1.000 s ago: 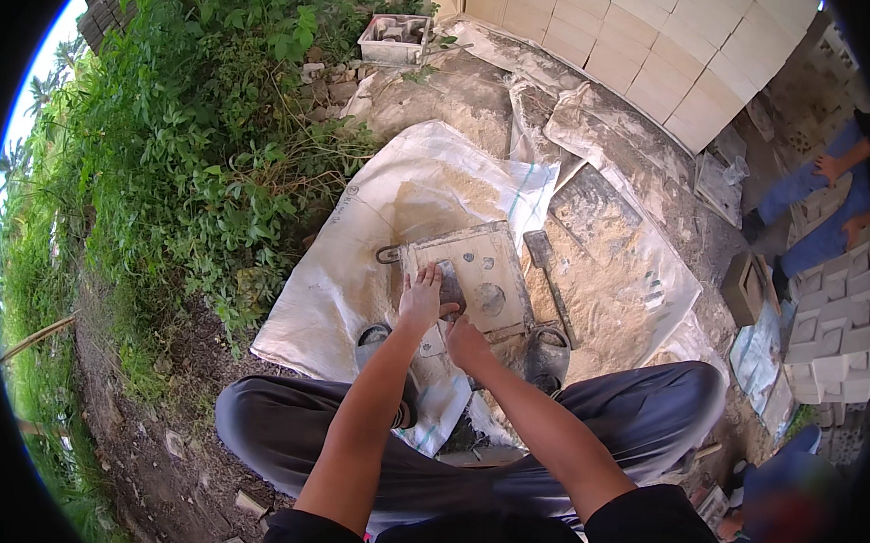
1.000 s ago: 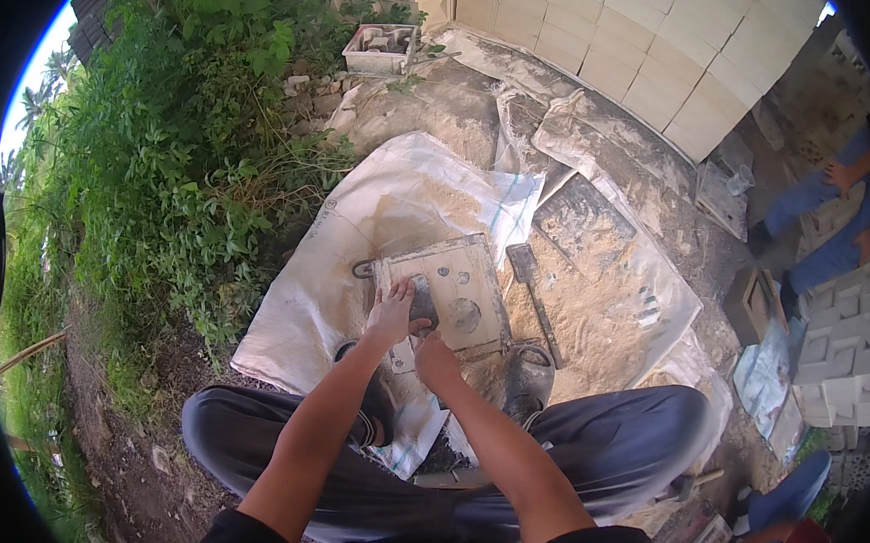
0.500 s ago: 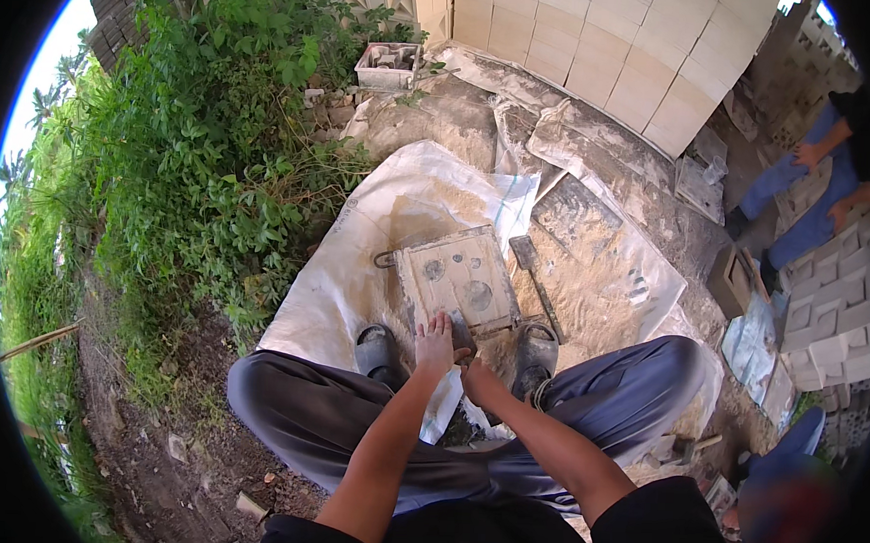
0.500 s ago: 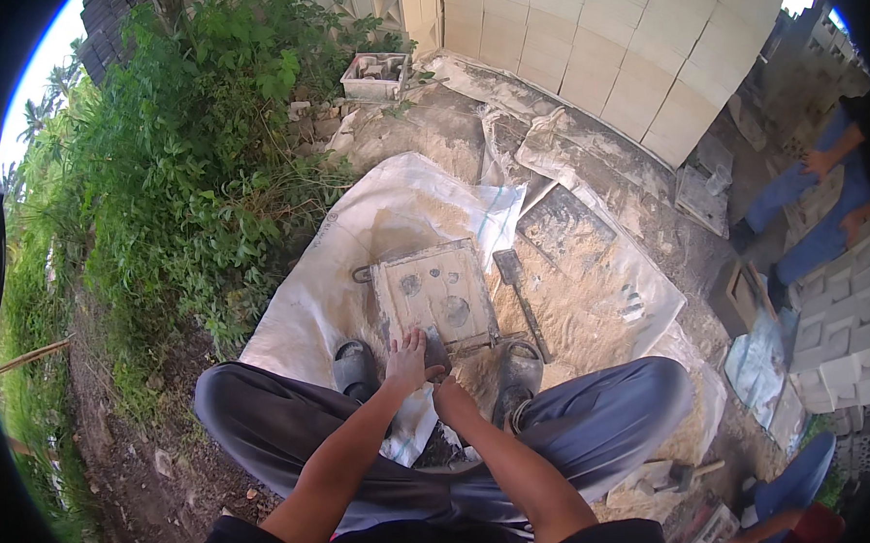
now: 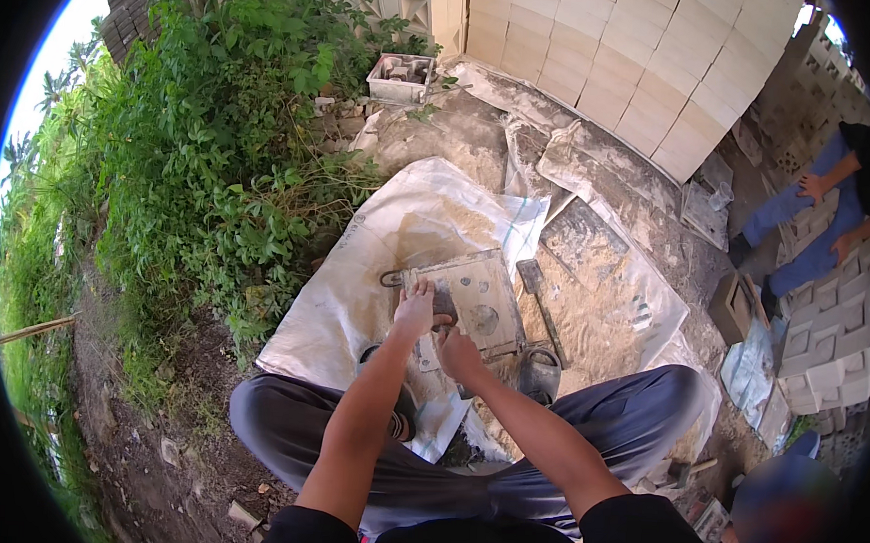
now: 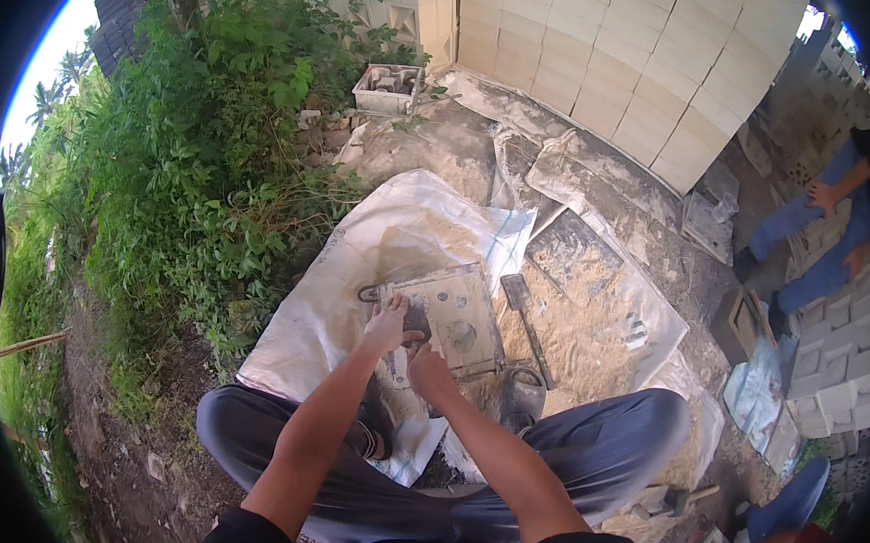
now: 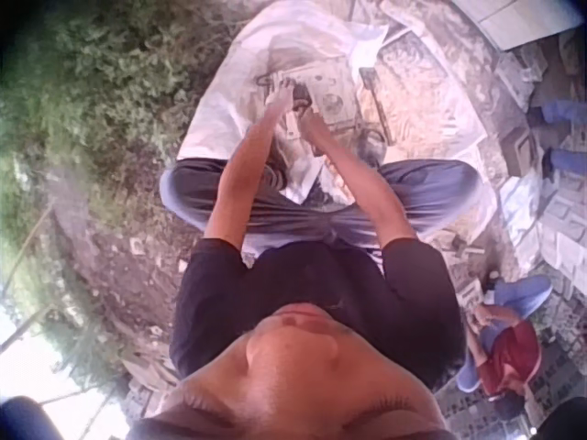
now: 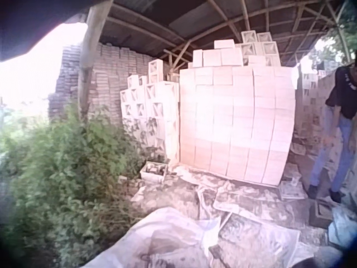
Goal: The person sits on the ground and uses a trowel to scoop sand into a square metal mold. They press the sand into the mold with their hands and use the trowel to scrape off the excess material from the top surface. The person then lifts the mold to reveal a formed sand block.
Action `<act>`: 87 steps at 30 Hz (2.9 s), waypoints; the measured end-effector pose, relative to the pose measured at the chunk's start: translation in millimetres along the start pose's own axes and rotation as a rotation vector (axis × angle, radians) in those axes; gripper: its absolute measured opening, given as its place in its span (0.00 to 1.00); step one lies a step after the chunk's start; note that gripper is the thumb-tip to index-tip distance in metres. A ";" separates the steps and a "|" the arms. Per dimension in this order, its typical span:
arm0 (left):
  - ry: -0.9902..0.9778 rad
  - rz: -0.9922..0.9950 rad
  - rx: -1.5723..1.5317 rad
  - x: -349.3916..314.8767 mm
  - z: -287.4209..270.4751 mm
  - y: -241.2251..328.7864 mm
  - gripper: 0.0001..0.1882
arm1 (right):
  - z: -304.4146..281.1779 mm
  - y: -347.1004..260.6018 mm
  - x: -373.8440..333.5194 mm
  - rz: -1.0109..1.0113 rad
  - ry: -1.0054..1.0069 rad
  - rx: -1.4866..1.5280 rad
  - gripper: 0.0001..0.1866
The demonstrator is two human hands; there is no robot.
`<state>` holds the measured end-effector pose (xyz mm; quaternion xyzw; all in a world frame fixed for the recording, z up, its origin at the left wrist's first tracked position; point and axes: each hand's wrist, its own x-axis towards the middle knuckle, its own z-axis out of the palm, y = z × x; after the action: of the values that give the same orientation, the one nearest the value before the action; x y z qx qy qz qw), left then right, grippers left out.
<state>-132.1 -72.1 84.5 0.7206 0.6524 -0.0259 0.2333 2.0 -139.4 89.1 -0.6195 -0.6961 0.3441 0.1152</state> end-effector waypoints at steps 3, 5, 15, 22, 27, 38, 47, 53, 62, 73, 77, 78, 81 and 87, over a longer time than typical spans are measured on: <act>-0.045 0.004 0.011 30.5 -17.4 -36.8 0.56 | 12.4 -28.0 43.9 0.052 -0.032 -0.004 0.21; -0.074 0.017 0.029 39.8 -10.0 -50.7 0.56 | 20.3 -35.7 58.9 0.138 -0.105 0.036 0.21; -0.039 0.061 -0.057 -2.8 31.8 -34.0 0.55 | 34.2 -5.5 4.8 0.177 -0.197 -0.011 0.21; -0.065 0.013 0.026 -53.1 59.6 -5.7 0.56 | 34.2 13.9 -53.0 0.163 -0.222 -0.011 0.21; -0.091 -0.018 0.042 -71.9 73.6 19.0 0.58 | 19.4 31.2 -79.4 0.085 -0.235 -0.105 0.21; -0.235 -0.027 -0.066 -99.6 82.7 64.2 0.54 | -8.9 68.0 -123.3 0.045 -0.244 -0.033 0.22; 0.035 0.012 -0.015 24.2 0.0 22.5 0.51 | -22.1 15.3 18.1 -0.035 0.040 0.037 0.22; 0.020 -0.001 0.078 67.9 14.0 -12.8 0.53 | -8.5 7.3 71.3 0.067 -0.090 -0.084 0.22; 0.036 0.014 0.118 0.1 65.4 30.2 0.54 | -0.4 51.1 -17.5 0.074 -0.128 -0.021 0.21; 0.040 -0.010 0.078 -69.2 111.6 69.2 0.53 | 0.4 85.6 -93.9 0.090 -0.176 -0.012 0.19; -0.003 -0.037 0.033 -86.4 119.3 86.3 0.54 | -7.2 98.6 -115.5 0.049 -0.198 0.003 0.21; -0.014 -0.051 0.030 -90.0 119.4 93.1 0.54 | -11.1 98.6 -124.4 0.049 -0.185 -0.040 0.21; -0.059 -0.035 0.003 -93.0 103.2 110.8 0.53 | -24.7 100.0 -131.9 0.079 -0.131 -0.097 0.21; 0.142 0.127 0.002 9.8 53.6 99.3 0.51 | -36.0 94.2 -30.4 0.013 0.147 0.028 0.21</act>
<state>-21.7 -86.8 63.5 0.7609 0.6201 0.0395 0.1870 103.2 -156.3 65.1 -0.6459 -0.6769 0.3081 0.1725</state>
